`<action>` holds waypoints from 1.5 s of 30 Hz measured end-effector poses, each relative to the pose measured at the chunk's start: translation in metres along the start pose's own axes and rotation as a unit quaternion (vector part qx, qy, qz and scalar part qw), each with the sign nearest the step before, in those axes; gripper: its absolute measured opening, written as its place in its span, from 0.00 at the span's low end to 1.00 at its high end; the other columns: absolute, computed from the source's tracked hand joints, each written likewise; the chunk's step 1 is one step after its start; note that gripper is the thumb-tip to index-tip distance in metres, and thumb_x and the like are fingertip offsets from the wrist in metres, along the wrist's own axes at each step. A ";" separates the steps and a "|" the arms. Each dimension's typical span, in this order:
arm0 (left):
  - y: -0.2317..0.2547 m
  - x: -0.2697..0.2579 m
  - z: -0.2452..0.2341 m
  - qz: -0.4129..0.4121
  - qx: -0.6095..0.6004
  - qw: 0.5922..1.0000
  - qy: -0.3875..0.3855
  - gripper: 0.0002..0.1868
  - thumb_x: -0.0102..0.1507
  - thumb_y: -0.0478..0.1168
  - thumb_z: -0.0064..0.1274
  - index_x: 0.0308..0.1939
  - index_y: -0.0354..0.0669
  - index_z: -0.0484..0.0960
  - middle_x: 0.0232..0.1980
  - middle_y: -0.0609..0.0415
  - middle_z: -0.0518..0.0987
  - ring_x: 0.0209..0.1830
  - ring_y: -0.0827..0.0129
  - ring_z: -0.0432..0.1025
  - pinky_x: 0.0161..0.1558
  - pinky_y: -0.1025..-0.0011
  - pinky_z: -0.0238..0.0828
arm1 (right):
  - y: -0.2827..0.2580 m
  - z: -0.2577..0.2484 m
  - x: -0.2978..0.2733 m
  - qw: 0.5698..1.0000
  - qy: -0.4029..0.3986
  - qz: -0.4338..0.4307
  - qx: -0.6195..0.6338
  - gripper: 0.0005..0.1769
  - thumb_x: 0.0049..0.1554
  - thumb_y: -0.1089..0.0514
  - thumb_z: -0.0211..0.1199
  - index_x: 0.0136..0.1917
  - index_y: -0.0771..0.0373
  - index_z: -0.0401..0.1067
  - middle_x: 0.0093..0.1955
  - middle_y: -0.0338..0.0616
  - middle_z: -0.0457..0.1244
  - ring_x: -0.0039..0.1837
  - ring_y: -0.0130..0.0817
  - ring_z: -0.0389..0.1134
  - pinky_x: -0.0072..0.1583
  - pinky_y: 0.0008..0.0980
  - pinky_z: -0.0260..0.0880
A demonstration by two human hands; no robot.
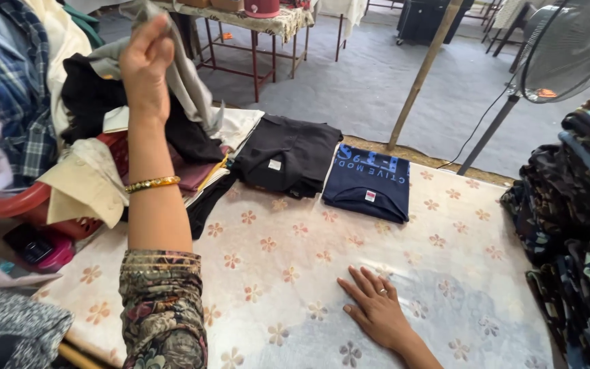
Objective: Folding various items of clothing including shirts, trousers, and a polo shirt on a table.
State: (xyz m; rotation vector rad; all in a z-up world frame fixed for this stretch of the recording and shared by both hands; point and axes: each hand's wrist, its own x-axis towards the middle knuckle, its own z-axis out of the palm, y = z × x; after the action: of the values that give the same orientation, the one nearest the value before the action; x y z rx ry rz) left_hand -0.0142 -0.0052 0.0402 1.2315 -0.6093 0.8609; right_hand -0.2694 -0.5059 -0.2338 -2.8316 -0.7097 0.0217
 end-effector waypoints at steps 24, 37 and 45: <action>0.161 -0.141 0.295 -0.014 -0.320 0.910 -0.264 0.30 0.74 0.38 0.62 0.77 0.40 0.67 0.76 0.54 0.66 0.79 0.68 0.57 0.79 0.69 0.53 | 0.185 0.030 -0.006 0.812 0.381 0.001 0.442 0.24 0.56 0.61 0.64 0.65 0.65 0.72 0.56 0.41 0.70 0.57 0.33 0.68 0.63 0.37 0.69; 0.059 -0.234 0.129 -0.215 0.420 0.676 -0.567 0.69 0.50 0.58 0.76 0.82 0.67 0.40 0.85 0.51 0.41 0.83 0.49 0.36 0.74 0.45 0.44 | 0.114 -0.185 -0.160 0.514 0.605 -0.032 0.607 0.23 0.71 0.48 0.43 0.67 0.63 0.70 0.53 0.50 0.68 0.55 0.42 0.74 0.60 0.39 0.79; -0.062 -0.316 0.022 -0.174 0.627 0.650 -0.393 0.24 0.57 0.45 0.64 0.58 0.65 0.81 0.69 0.59 0.76 0.75 0.57 0.66 0.62 0.57 0.75 | 0.141 -0.147 -0.144 0.595 0.577 -0.066 0.556 0.17 0.75 0.59 0.40 0.67 0.70 0.64 0.55 0.52 0.62 0.56 0.42 0.68 0.60 0.36 0.70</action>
State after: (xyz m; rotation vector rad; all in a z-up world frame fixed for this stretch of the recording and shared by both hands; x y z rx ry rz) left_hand -0.1376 -0.1056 -0.2406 2.9865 -0.3356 0.2544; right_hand -0.3214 -0.7254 -0.1273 -1.0963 -0.3047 -0.9318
